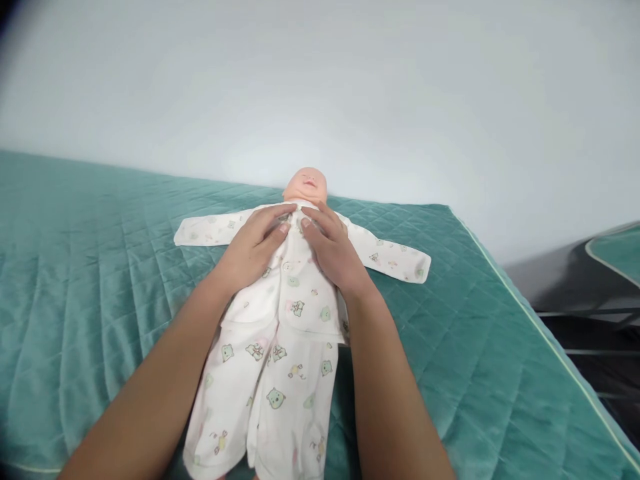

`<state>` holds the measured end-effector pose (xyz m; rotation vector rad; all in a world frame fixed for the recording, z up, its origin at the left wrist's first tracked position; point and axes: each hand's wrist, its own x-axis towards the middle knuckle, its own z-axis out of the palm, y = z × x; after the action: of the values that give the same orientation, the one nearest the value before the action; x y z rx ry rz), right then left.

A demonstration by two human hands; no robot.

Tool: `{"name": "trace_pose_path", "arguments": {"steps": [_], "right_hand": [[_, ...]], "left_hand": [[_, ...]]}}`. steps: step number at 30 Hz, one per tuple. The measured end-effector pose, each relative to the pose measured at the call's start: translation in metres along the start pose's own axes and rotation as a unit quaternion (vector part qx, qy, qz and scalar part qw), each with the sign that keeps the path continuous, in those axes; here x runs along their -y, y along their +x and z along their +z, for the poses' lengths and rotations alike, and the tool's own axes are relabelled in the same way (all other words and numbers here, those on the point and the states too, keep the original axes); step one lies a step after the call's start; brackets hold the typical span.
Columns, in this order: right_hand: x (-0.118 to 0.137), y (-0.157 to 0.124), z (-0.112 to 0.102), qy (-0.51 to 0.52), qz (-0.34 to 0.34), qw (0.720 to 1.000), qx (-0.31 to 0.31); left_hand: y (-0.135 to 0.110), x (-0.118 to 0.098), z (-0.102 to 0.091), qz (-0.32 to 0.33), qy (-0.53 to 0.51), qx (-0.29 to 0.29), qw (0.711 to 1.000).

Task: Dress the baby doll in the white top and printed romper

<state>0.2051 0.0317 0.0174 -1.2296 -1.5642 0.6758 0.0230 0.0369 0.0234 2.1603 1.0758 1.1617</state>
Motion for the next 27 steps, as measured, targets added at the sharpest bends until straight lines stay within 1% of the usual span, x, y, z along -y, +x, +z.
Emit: {"name": "trace_pose_path", "arguments": {"steps": [2,3,5,7,9,12,16,20,23,25,27], "right_hand": [[0.002,-0.004,-0.001,0.065,0.044,0.997,-0.006],[0.003,-0.006,-0.002,0.093,0.066,0.993,-0.024],[0.006,-0.011,-0.001,0.123,0.097,0.984,-0.089],[0.009,-0.016,0.002,0.118,0.100,0.977,-0.146],[0.012,-0.019,0.005,0.094,0.077,0.978,-0.168],[0.018,-0.024,0.010,0.066,0.042,0.986,-0.145],[0.022,-0.026,0.011,0.049,0.026,0.992,-0.109],[0.021,-0.026,0.009,0.024,0.002,0.995,-0.096],[0.021,-0.026,0.010,0.023,-0.002,0.995,-0.098],[0.021,-0.026,0.011,0.039,0.003,0.994,-0.102],[0.021,-0.027,0.011,0.047,0.006,0.994,-0.101]], "left_hand": [[-0.001,0.000,0.000,0.003,-0.003,-0.008,1.000],[-0.002,0.000,-0.001,0.009,-0.005,-0.013,1.000],[-0.003,0.000,-0.001,0.027,-0.006,-0.021,0.999],[-0.003,-0.001,-0.002,0.046,-0.005,-0.028,0.999],[-0.003,-0.001,-0.002,0.054,-0.006,-0.038,0.998],[-0.004,0.000,-0.001,0.046,-0.009,-0.053,0.998],[-0.004,0.002,0.000,0.036,-0.030,-0.065,0.997],[-0.003,0.002,0.000,0.039,-0.049,-0.089,0.994],[-0.003,0.004,0.000,0.034,-0.050,-0.111,0.992],[-0.002,0.005,0.000,0.036,-0.041,-0.108,0.993],[-0.002,0.006,0.000,0.046,-0.022,-0.079,0.996]]}}
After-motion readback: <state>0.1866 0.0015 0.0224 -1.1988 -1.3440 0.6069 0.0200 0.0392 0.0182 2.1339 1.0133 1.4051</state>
